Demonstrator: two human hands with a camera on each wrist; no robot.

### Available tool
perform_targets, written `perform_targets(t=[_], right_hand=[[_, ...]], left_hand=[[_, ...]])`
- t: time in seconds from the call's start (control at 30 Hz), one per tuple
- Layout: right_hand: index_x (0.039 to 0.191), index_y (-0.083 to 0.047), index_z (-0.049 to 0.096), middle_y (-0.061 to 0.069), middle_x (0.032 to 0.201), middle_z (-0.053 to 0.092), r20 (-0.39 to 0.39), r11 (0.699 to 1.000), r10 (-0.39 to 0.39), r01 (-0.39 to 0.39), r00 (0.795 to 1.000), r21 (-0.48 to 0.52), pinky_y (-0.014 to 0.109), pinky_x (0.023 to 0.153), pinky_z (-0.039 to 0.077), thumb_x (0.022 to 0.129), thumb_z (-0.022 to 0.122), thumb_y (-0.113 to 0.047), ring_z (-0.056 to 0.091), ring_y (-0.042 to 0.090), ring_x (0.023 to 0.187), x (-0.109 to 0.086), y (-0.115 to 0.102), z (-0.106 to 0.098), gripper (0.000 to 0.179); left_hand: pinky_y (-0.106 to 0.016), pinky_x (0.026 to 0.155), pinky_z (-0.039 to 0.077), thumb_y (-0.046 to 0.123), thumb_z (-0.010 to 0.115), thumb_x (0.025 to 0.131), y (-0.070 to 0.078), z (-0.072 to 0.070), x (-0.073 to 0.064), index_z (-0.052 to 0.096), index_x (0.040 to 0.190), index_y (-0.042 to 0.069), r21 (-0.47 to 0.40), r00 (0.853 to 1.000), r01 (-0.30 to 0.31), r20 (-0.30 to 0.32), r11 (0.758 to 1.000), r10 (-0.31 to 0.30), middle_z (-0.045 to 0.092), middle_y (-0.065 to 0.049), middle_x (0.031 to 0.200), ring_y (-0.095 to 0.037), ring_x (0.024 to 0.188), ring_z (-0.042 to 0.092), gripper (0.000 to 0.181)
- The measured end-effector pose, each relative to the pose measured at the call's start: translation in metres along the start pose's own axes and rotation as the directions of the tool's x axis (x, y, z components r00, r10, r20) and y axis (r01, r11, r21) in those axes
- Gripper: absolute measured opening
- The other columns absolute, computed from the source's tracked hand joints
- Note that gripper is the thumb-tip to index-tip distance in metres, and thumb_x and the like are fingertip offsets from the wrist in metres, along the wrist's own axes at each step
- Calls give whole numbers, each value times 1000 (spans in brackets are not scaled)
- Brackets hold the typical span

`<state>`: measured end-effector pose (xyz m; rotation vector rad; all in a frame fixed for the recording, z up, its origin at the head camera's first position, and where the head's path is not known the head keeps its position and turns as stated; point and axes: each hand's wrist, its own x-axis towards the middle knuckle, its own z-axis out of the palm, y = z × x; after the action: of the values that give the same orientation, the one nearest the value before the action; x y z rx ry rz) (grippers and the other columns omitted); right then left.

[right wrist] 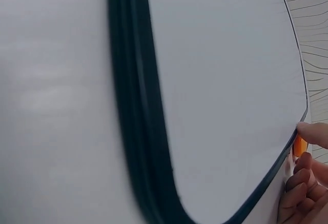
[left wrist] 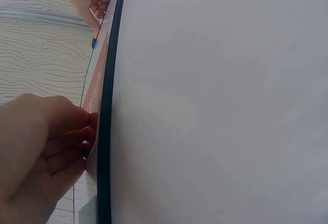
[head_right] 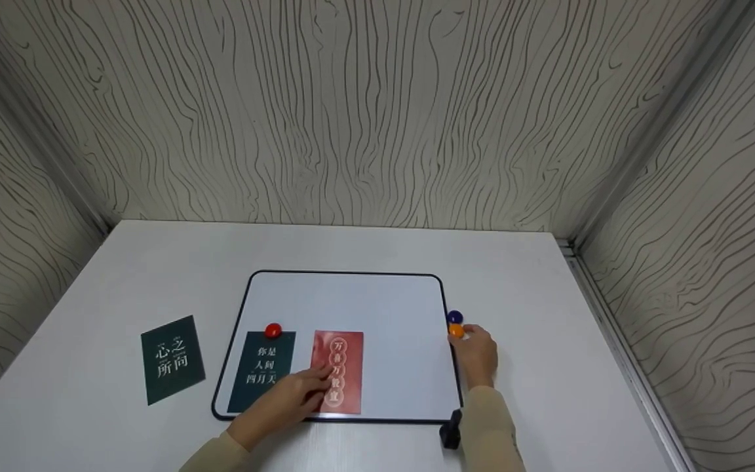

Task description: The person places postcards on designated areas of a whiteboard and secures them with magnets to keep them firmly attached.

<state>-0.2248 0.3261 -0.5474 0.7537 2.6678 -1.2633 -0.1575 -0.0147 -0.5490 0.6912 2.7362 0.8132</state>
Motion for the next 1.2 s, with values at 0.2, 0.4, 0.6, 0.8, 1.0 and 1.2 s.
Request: perform_targets(t=[0.2, 0.4, 0.6, 0.8, 1.0, 1.2], right_hand=[[131, 5, 51, 30, 129, 56, -23, 999, -28, 27, 999, -25, 35, 81, 55, 95, 58, -26, 61, 34, 101, 0, 1, 0, 49], [129, 5, 53, 30, 125, 58, -33, 999, -36, 35, 999, -31, 27, 71, 51, 95, 57, -26, 60, 30, 94, 0, 1, -1, 46], [131, 5, 51, 31, 130, 56, -39, 1000, -19, 18, 999, -16, 41, 85, 54, 97, 55, -28, 60, 37, 103, -1, 1, 1, 48], [127, 5, 55, 29, 123, 61, -66, 998, -35, 32, 997, -48, 31, 70, 53, 95, 57, -29, 63, 32, 92, 0, 0, 0, 46], [121, 5, 58, 27, 111, 65, -67, 990, -71, 62, 995, -123, 23, 59, 47, 95, 58, -28, 62, 24, 79, -1, -2, -2, 42], [119, 5, 59, 26, 107, 66, -63, 990, -68, 59, 996, -128, 24, 58, 48, 94, 59, -27, 62, 24, 77, 0, -1, -2, 41]], left_hand=[[-38, 108, 46, 20, 59, 94, 1, 0, 0, 63, 126, 16, 10, 1000, -6, -11, 1000, 6, 51, 1, 146, -21, 137, 49, 32], [-38, 109, 45, 21, 59, 94, 0, 1, 1, 62, 128, 19, 12, 1000, 7, -3, 1000, -7, 50, 3, 148, -20, 140, 45, 34], [-38, 110, 45, 22, 58, 95, 0, 1, 1, 61, 129, 19, -4, 1000, 11, 4, 1000, -11, 49, 4, 149, -19, 140, 45, 34], [-38, 109, 46, 21, 59, 94, 0, 1, 1, 63, 127, 18, 12, 1000, -4, -15, 1000, 4, 51, 3, 147, -18, 139, 47, 33], [-39, 110, 45, 20, 59, 94, 0, 1, 0, 64, 125, 17, 5, 1000, -12, -27, 1000, 12, 51, 1, 147, -19, 138, 47, 32], [-39, 110, 45, 19, 59, 94, 0, 1, 0, 63, 126, 17, -23, 1000, 3, -16, 1000, -3, 50, 1, 147, -20, 139, 47, 33]])
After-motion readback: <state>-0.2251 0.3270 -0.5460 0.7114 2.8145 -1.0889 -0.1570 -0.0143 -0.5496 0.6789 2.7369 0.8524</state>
